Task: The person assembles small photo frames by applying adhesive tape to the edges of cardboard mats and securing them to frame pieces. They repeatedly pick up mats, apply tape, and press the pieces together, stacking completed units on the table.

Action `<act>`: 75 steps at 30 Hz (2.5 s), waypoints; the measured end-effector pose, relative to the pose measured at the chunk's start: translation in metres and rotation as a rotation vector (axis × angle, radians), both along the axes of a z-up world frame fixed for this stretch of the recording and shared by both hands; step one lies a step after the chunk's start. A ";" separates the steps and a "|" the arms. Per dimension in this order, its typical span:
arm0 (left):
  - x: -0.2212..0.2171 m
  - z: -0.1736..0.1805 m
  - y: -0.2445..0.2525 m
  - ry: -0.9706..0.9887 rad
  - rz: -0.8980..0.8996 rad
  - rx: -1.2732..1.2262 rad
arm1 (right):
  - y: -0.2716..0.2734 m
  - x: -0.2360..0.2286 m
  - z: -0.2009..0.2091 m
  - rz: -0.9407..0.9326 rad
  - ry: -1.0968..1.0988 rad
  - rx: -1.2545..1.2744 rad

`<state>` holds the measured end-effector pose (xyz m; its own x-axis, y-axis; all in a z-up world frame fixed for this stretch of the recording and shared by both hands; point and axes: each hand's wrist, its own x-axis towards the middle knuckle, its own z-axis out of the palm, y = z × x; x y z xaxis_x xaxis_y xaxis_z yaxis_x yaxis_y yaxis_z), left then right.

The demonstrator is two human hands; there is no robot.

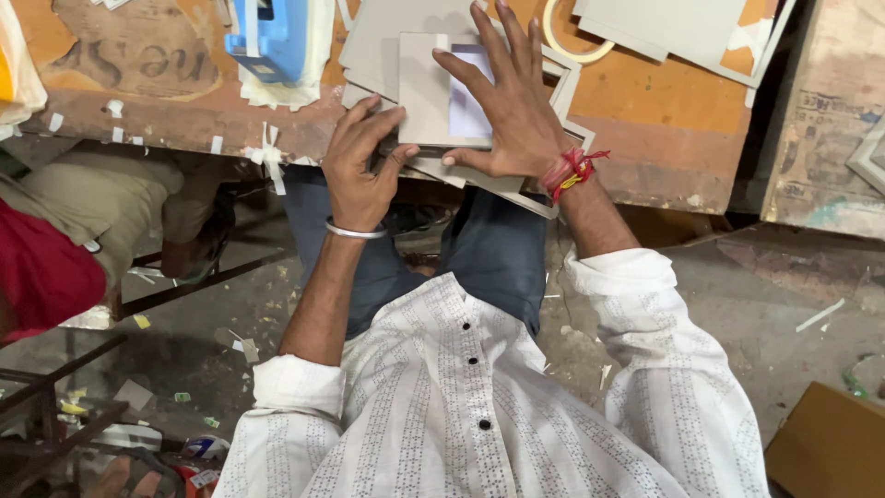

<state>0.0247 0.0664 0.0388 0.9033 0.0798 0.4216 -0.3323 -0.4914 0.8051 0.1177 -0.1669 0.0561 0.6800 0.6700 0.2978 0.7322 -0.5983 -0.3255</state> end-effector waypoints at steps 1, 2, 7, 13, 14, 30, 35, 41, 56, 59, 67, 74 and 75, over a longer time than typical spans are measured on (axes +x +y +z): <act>0.001 -0.001 0.000 -0.008 0.003 0.006 | 0.002 0.002 0.000 0.003 -0.004 -0.025; 0.001 -0.002 0.000 -0.016 0.006 0.012 | 0.004 0.003 -0.001 0.007 0.020 -0.019; 0.002 -0.008 -0.003 -0.028 0.025 0.004 | 0.000 0.000 -0.003 0.010 0.062 0.041; 0.001 -0.006 -0.005 -0.031 0.031 -0.002 | 0.002 -0.001 0.001 0.031 0.023 0.084; 0.002 -0.005 -0.006 -0.031 0.035 -0.009 | 0.002 0.000 0.002 0.034 0.012 0.083; 0.066 0.004 0.101 -0.159 0.571 -0.280 | 0.001 -0.003 0.001 0.012 0.023 0.094; 0.095 0.013 0.134 0.228 0.296 -0.172 | 0.002 -0.004 0.001 0.004 0.014 0.094; 0.062 0.032 0.122 0.187 0.218 -0.513 | 0.001 -0.005 -0.002 -0.011 0.009 0.096; 0.080 0.053 0.216 0.020 0.212 0.691 | 0.001 -0.005 -0.005 -0.010 -0.001 0.102; 0.094 0.038 0.204 0.256 0.046 -0.032 | 0.000 -0.004 -0.002 0.001 0.000 0.103; 0.084 0.038 0.142 0.230 0.132 -0.499 | 0.002 -0.006 -0.001 -0.019 0.023 0.104; 0.048 0.012 0.133 0.175 0.215 -0.540 | 0.002 -0.003 -0.005 -0.008 0.013 0.097; 0.046 0.001 0.133 0.157 0.203 -0.503 | 0.001 -0.003 -0.006 -0.006 0.009 0.097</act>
<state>0.0706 0.1989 0.0399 0.8978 0.4146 0.1484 -0.1283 -0.0762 0.9888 0.1150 -0.1657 0.0505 0.6866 0.6345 0.3549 0.7256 -0.5680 -0.3883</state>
